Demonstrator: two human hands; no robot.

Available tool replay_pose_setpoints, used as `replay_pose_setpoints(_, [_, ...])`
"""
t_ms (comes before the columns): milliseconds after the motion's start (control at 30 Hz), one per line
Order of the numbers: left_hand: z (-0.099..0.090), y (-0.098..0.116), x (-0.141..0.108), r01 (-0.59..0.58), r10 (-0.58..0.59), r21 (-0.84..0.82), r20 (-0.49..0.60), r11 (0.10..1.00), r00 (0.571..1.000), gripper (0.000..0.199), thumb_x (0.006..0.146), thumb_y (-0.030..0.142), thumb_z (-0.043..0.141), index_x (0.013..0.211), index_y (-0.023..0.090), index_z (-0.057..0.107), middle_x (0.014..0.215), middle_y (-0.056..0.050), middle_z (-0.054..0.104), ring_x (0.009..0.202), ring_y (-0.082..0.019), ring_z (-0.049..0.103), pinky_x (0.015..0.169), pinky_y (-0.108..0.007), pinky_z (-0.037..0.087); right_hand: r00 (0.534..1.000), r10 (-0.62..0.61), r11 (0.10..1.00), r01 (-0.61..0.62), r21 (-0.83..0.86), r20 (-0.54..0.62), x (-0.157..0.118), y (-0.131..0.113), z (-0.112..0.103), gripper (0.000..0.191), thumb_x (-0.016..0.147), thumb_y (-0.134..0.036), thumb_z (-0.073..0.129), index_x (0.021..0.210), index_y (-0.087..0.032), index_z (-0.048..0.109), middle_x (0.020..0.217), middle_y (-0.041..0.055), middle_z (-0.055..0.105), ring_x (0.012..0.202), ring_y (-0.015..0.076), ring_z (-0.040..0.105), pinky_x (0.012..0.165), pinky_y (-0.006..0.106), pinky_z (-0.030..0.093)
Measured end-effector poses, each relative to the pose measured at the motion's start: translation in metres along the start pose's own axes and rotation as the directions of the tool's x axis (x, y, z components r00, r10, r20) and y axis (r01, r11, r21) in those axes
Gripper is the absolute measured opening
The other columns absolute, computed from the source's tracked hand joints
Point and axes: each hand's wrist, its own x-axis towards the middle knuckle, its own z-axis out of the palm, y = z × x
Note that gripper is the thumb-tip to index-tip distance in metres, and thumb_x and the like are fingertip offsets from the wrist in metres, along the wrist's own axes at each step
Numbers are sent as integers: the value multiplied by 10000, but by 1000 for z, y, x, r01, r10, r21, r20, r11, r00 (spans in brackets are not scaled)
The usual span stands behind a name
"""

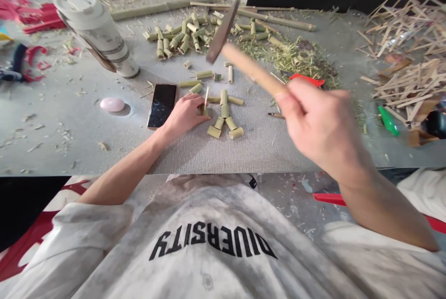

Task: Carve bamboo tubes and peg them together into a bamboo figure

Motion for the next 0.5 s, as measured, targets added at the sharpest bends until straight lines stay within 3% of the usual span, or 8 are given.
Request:
replay_pose_setpoints(67, [0, 1, 0, 16, -16, -1, 5, 1000, 1000, 205, 878, 294, 914, 1009, 208, 782, 1041, -75, 778, 971, -258, 702, 876, -424, 576, 994, 22, 1000, -23, -11, -109, 0, 0, -1, 419, 1179, -441, 492, 809, -255, 554, 615, -12, 521, 520, 145, 404, 571, 343, 279])
replay_pose_setpoints(100, [-1, 1, 0, 20, -20, -3, 6, 1000, 1000, 213, 873, 288, 921, 1011, 203, 783, 1053, -78, 782, 976, -259, 703, 882, -423, 576, 996, 19, 1000, -18, 4, -92, 0, 0, -1, 432, 1183, -448, 471, 807, -252, 558, 602, -13, 511, 508, 145, 399, 561, 343, 271])
replay_pose_setpoints(200, [0, 1, 1, 13, -13, -1, 7, 1000, 1000, 224, 867, 280, 929, 1018, 192, 788, 1052, -81, 783, 976, -259, 704, 892, -426, 576, 992, -16, 997, 6, 74, 129, -2, 1, 4, 405, 1174, -391, 462, 819, -238, 586, 537, -41, 422, 444, 130, 305, 518, 347, 196])
replay_pose_setpoints(233, [0, 1, 1, 11, -11, 2, 7, 1000, 1000, 224, 867, 279, 930, 1017, 191, 790, 1044, -79, 780, 972, -258, 704, 892, -428, 576, 988, -18, 997, 6, 76, 154, -2, 2, 5, 393, 1168, -374, 474, 815, -237, 582, 536, -45, 410, 449, 127, 288, 524, 350, 188])
replay_pose_setpoints(400, [0, 1, 0, 14, -14, -1, -12, 1000, 1000, 214, 863, 282, 932, 1002, 196, 795, 1048, -81, 777, 983, -266, 709, 884, -430, 582, 997, -10, 999, 13, 34, -79, -5, -1, 5, 414, 1167, -383, 508, 775, -250, 494, 589, -33, 437, 506, 124, 340, 570, 350, 222])
replay_pose_setpoints(500, [-1, -1, -1, -11, 11, -52, -11, 999, 1000, 201, 871, 286, 921, 989, 193, 788, 1019, -82, 762, 984, -271, 706, 898, -440, 588, 997, -39, 997, 34, 70, 73, -9, -1, 14, 328, 1132, -306, 527, 811, -239, 534, 547, -53, 417, 446, 116, 324, 535, 340, 195])
